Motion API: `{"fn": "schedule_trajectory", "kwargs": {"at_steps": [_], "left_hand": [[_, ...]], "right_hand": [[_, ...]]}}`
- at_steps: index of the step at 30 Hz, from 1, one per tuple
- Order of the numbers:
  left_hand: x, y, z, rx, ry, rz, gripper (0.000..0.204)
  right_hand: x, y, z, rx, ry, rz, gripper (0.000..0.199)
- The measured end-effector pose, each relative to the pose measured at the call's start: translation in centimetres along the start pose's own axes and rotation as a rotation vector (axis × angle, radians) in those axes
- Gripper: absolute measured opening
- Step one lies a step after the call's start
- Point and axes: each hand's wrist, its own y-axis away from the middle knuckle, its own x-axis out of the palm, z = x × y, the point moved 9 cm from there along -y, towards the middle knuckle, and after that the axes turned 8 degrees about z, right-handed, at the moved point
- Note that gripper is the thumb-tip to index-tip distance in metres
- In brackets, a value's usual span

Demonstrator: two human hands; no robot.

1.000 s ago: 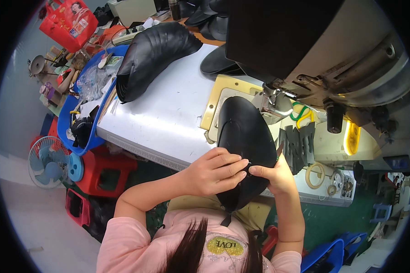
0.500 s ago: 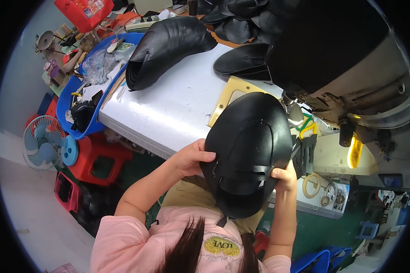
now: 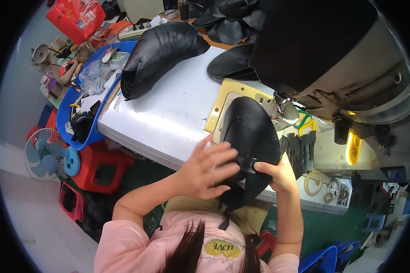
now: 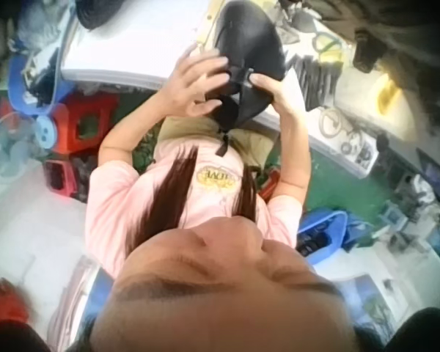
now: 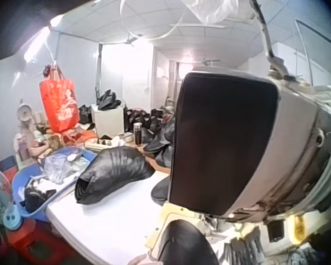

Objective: The person operates an industrial sewing machine to stitch a black shoe upper. They repeatedly guide the shoe under the needle, sew sections, and trim excess thread with scissors. The process involves handling the shoe and scissors while the machine runs.

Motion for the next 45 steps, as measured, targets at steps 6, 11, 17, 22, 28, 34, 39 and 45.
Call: {"fn": "schedule_trajectory", "kwargs": {"at_steps": [6, 11, 17, 22, 28, 34, 39, 45], "left_hand": [[1.9, -2.8, -1.0, 0.244, -0.194, -0.056, 0.026], [0.9, -5.0, 0.0, 0.258, -0.168, -0.135, 0.018], [1.0, -8.1, 1.8, 0.273, -0.064, -0.192, 0.018], [0.9, -9.7, 4.1, 0.199, -0.032, -0.200, 0.021], [0.9, -10.9, 4.8, 0.173, -0.007, -0.162, 0.022], [0.8, -10.7, 5.6, 0.169, 0.032, -0.175, 0.021], [0.8, -11.0, 5.2, 0.177, -0.026, -0.150, 0.021], [0.9, -11.0, 5.3, 0.165, 0.004, -0.162, 0.022]], "right_hand": [[0.5, -0.5, 1.5, -0.006, 0.033, 0.014, 0.046], [0.1, -1.5, 3.6, -0.042, 0.048, 0.004, 0.041], [-4.5, -1.1, 2.3, -0.219, -0.158, -0.109, 0.026], [-5.1, 0.4, 3.0, -0.267, 0.039, -0.130, 0.025], [-6.5, -0.2, 3.3, -0.179, 0.019, -0.175, 0.030], [-5.5, -0.6, 4.5, -0.251, 0.057, -0.204, 0.017], [-5.7, -0.5, 4.5, -0.292, 0.111, -0.235, 0.012], [-7.1, -0.4, 2.9, -0.194, -0.075, -0.261, 0.046]]}}
